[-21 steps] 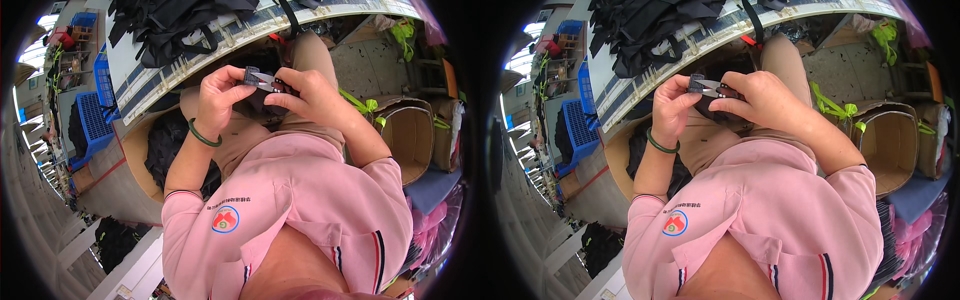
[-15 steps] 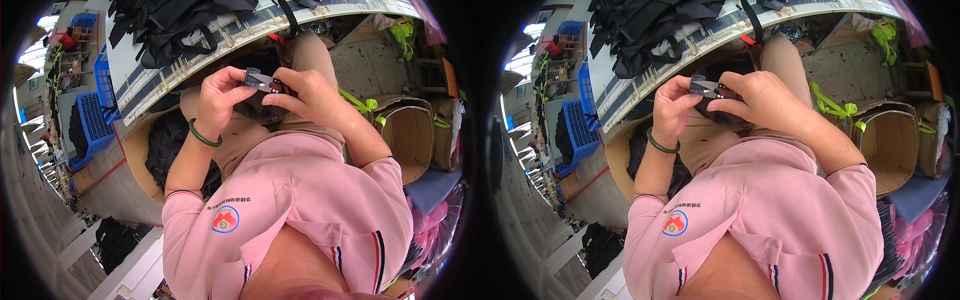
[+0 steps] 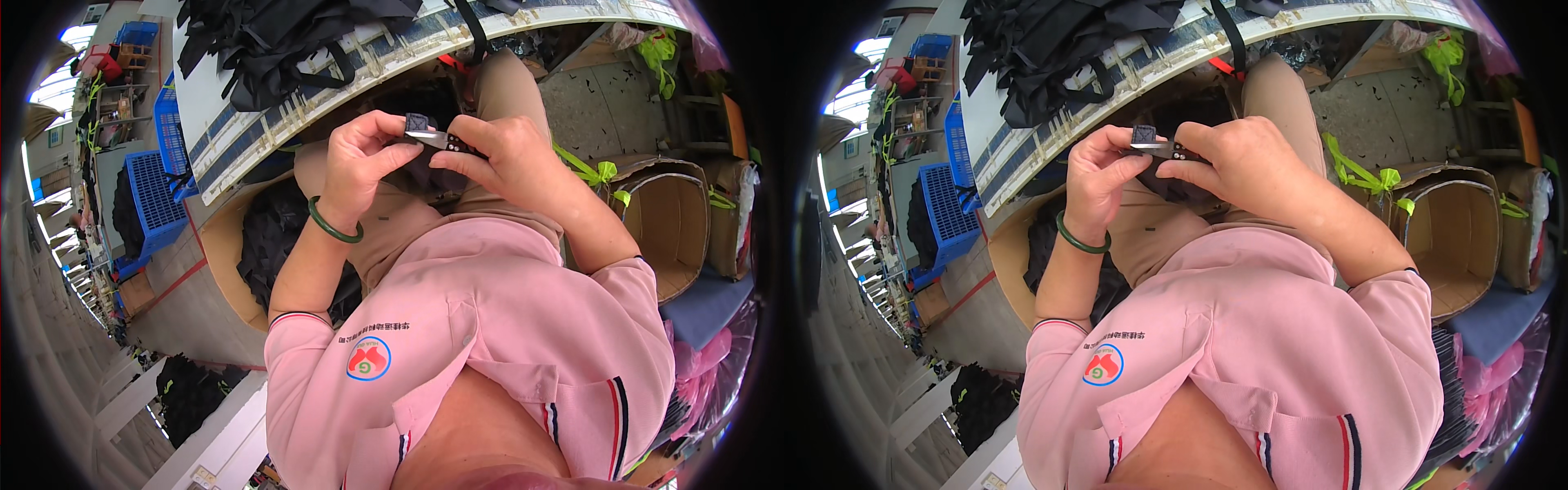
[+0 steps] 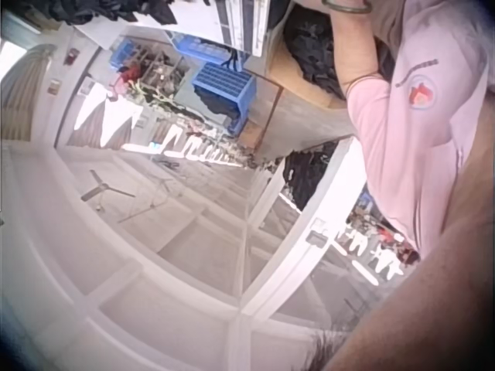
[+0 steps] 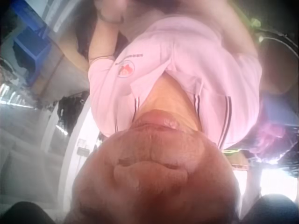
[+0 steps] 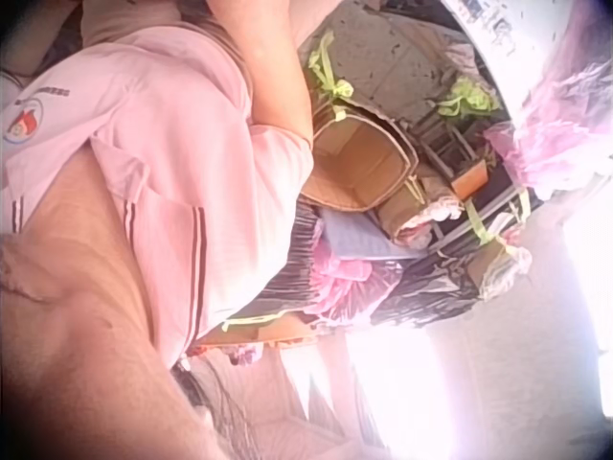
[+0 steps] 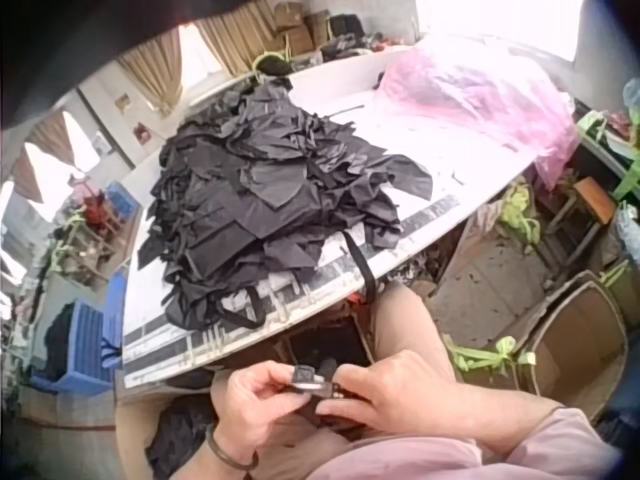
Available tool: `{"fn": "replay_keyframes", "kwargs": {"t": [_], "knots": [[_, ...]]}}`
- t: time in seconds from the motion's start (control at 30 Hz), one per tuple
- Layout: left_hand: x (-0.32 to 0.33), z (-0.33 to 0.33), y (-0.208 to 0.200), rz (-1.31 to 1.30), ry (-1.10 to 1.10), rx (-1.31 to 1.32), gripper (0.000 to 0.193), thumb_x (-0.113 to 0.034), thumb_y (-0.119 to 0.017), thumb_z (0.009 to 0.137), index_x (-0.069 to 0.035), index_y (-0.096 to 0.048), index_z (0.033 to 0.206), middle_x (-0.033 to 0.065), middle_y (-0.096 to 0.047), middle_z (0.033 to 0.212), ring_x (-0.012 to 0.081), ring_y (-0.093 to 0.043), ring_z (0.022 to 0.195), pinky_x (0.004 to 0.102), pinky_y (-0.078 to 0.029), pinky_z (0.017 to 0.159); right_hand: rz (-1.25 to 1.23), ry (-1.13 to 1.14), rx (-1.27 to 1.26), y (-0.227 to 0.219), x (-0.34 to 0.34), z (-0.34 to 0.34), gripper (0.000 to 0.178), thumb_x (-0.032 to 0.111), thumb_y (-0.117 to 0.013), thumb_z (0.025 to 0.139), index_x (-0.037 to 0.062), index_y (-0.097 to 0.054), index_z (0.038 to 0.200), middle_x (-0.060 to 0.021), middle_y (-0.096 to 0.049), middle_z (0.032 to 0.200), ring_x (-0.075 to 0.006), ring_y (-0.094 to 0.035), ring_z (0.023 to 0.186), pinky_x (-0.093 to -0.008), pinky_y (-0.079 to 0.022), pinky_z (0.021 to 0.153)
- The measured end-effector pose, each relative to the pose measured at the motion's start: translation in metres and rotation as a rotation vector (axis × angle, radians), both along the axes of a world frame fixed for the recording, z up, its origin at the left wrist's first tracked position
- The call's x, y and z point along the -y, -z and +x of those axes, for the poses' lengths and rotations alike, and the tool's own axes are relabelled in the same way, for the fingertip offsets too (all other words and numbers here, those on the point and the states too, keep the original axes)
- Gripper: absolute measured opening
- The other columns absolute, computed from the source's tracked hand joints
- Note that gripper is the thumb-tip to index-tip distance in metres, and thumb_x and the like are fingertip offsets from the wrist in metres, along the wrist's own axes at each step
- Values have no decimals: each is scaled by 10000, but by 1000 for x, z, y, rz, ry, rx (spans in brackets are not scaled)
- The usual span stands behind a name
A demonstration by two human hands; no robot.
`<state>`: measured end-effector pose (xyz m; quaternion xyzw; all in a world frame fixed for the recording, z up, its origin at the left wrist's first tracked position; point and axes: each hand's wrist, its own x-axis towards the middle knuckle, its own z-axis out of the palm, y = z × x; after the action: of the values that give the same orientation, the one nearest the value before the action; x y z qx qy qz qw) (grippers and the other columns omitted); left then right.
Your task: The person sits on the floor and uses scissors to trim the edges of black fabric pieces. They handle the fabric one piece at a time, cutting small sections and placing the finished items into a pile on the table.
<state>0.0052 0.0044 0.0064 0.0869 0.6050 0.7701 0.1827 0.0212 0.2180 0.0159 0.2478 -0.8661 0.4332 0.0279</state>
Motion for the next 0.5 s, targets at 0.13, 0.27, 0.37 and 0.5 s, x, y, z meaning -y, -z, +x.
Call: {"fn": "replay_keyframes", "kwargs": {"t": [0.13,0.27,0.37,0.5], "knots": [[23,-1,-3,-245,41,-60,123,50,-635,799,25,-629,919,85,-668,957,124,-613,891,267,-480,846,23,44,179,-4,-9,-6,369,339,-702,819,15,-533,770,-144,-539,575,-336,-526,535,-402,-408,514],[107,5,6,-1094,348,-22,117,-21,-648,740,-12,-604,848,50,-647,804,121,-604,753,281,-470,679,47,89,244,7,-21,-15,389,364,-686,832,7,-540,777,-151,-574,603,-356,-564,577,-410,-430,550],[191,57,44,-1528,854,-3,151,-112,-685,670,-52,-655,806,169,-654,774,323,-642,764,381,-500,680,106,66,293,14,-24,-19,381,359,-684,834,7,-546,789,-156,-598,638,-357,-584,612,-418,-440,579],[200,87,46,-1229,1261,525,269,-231,-760,755,-28,-678,913,83,-685,810,202,-642,777,315,-498,736,116,40,292,31,-18,-25,376,362,-681,836,11,-551,806,-156,-610,652,-361,-593,635,-427,-442,596]]}}
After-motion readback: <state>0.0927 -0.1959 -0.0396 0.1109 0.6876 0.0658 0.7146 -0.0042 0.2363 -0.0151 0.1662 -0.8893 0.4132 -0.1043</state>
